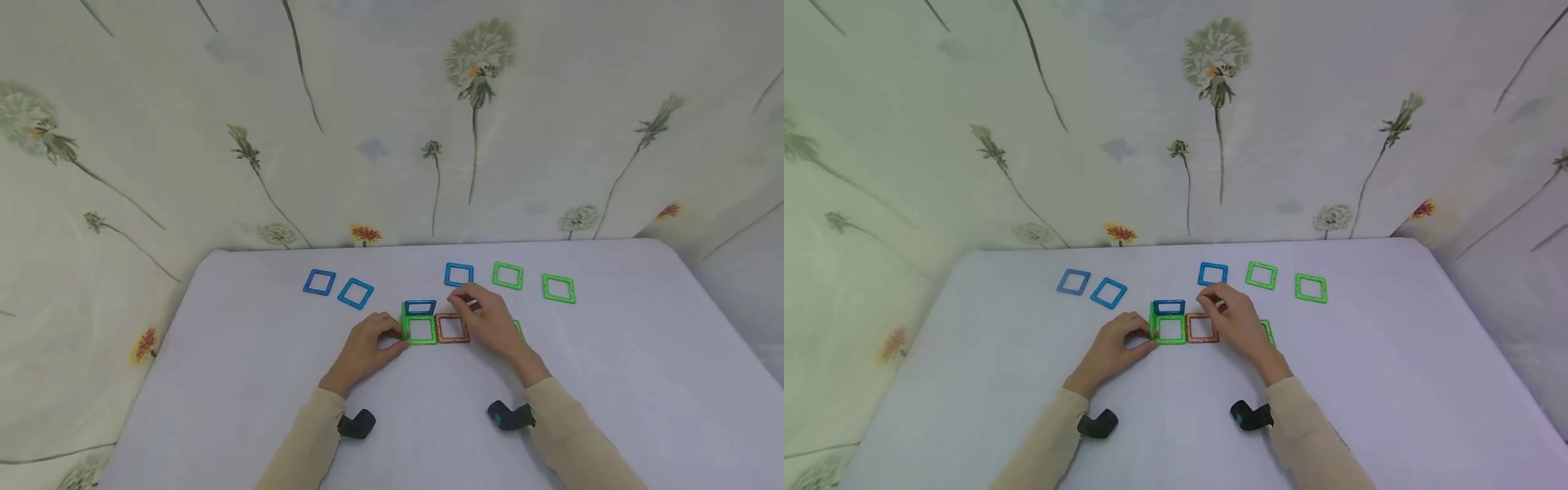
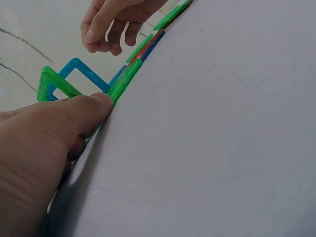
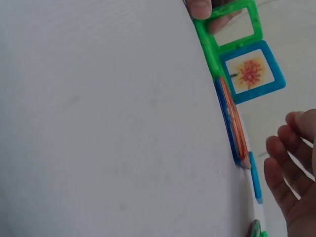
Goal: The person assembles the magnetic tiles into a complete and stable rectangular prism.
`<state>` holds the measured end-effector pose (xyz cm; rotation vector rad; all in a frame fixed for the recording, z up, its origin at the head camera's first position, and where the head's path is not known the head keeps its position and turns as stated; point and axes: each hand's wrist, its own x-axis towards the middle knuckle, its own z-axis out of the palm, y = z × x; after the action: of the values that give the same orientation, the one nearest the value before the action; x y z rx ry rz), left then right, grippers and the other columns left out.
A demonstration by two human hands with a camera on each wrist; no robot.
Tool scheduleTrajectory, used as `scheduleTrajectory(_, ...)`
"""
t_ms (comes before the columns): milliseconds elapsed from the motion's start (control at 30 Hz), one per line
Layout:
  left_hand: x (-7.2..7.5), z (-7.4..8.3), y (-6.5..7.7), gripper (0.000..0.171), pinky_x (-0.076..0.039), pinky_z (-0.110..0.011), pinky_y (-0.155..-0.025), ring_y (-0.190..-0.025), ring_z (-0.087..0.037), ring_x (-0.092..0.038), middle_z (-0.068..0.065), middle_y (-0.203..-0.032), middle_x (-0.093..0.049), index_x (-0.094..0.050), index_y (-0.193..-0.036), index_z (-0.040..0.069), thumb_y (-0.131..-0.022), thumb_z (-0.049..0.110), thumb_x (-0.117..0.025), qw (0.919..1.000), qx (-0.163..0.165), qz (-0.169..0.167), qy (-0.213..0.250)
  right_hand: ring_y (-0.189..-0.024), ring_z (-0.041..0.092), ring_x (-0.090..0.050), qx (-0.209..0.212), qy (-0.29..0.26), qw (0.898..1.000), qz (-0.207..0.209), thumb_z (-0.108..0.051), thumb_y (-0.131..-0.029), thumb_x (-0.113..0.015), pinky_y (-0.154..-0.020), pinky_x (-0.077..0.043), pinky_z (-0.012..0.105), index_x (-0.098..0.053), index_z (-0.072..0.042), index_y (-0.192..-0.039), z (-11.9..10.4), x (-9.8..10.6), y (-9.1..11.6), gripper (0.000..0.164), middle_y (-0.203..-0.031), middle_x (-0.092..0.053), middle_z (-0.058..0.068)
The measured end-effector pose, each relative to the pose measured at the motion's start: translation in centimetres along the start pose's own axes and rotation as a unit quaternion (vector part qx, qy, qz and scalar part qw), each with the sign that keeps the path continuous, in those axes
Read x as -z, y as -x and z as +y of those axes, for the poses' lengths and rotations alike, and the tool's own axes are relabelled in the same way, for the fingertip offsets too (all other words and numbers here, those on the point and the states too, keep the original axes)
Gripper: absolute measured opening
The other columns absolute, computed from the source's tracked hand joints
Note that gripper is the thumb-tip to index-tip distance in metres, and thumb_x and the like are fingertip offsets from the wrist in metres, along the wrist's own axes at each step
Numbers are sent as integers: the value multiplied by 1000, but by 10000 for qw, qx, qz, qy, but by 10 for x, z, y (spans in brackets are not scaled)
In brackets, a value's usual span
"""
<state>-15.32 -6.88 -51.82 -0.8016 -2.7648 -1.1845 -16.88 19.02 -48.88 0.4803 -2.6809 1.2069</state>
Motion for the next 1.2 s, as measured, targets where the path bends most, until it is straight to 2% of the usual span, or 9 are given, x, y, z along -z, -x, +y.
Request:
scheduleTrajectory(200,0,0,1,15,-49,-18,-79,-90,-1,-55,13,-92,-62,-65,-94,23,-82,25,-74,10000,-68,58,11,-88,8,-59,-127,147,9994,301,-24,-95,-56,-75,-52,23,-62,-15,-100,11,13,9,11,-94,-65,-2)
scheduleTrajectory(400,1,1,2,15,-49,-18,-79,-90,-1,-55,13,-92,-62,-65,-94,24,-82,25,-74,10000,-32,60,-5,-81,7,-54,-285,89,9972,692,-12,-92,-56,-71,-47,15,-61,-12,-93,19,28,20,4,-88,-63,0)
scheduleTrajectory(500,1,0,2,15,-49,-19,-78,-89,-1,-55,13,-92,-62,-65,-94,23,-82,25,-74,10000,-57,74,6,-81,5,-53,-370,97,9960,812,-10,-92,-56,-71,-45,13,-61,-11,-93,24,33,25,5,-88,-63,1)
scheduleTrajectory(633,0,-1,2,15,-49,-19,-78,-89,-1,-55,14,-92,-61,-65,-94,24,-82,24,-74,9999,-66,96,32,-81,5,-53,-545,37,9949,851,-14,-93,-57,-71,-44,13,-61,-11,-95,30,37,31,6,-89,-63,1)
scheduleTrajectory(800,-3,-1,0,15,-49,-19,-79,-90,-1,-55,13,-92,-61,-65,-94,24,-82,24,-74,9998,-107,115,89,-84,5,-53,-775,162,9927,907,-27,-95,-56,-74,-43,15,-63,-14,-98,38,41,40,16,-92,-63,-1)
scheduleTrajectory(967,-1,-2,2,15,-49,-19,-79,-90,0,-55,13,-92,-61,-65,-94,24,-82,24,-74,9999,-30,104,88,-87,5,-51,-1107,343,9887,950,-40,-95,-53,-76,-41,18,-64,-20,-101,47,40,45,24,-98,-63,-6)
scheduleTrajectory(1067,2,0,3,16,-49,-19,-79,-90,0,-54,13,-92,-61,-65,-95,23,-82,23,-74,9999,-2,85,79,-90,3,-49,-1157,389,9883,920,-41,-95,-53,-78,-39,19,-63,-21,-102,51,41,51,24,-100,-62,-7)
scheduleTrajectory(1200,1,4,2,16,-49,-18,-80,-91,-1,-55,12,-93,-61,-64,-96,23,-82,23,-73,10000,-33,55,65,-98,4,-48,-914,478,9912,833,-32,-94,-57,-86,-36,15,-63,-19,-107,55,45,60,19,-104,-60,-5)
